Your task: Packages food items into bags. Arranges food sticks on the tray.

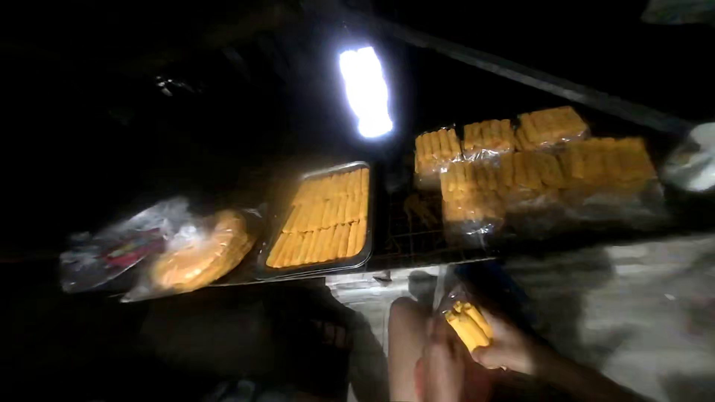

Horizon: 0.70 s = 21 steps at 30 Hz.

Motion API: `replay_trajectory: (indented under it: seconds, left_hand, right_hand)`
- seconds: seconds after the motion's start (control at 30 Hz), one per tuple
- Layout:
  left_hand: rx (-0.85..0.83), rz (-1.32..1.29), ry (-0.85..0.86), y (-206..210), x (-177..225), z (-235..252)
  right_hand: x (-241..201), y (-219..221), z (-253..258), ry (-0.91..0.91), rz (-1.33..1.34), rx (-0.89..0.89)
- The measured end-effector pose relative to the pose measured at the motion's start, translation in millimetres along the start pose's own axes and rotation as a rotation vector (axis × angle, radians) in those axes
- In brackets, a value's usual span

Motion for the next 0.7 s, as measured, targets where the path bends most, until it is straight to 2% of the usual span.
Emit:
replay_trajectory:
  seconds: [0.17,0.47,0.57,0.7]
  left_hand:
    - [0.003,-0.076,0.015,-3,11,5]
    - [-0.163,-0.091,-0.080,11,10,3]
    - [-0.194,-0.116,-0.104,10,9,6]
    - [-0.146,-0.067,-0.068,4,19,8]
  right_hand:
    - [9,-4,5,-0.079,-0.179,0.000]
    - [-7,-15,3,-0.064,-0.402,0.061]
    - [-6,-14,-1,-0.141,-0.444,0.099]
    - [5,-11,-1,-0.206,-0.483,0.057]
Point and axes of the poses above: each hand's wrist, its own z-axis towards the middle knuckle, its own y-axis out of the palm, x = y × z, the point moved 5 cm from there along z, towards the middle knuckle, and after that the axes turned 7 degrees about x, right-handed, at the moved point
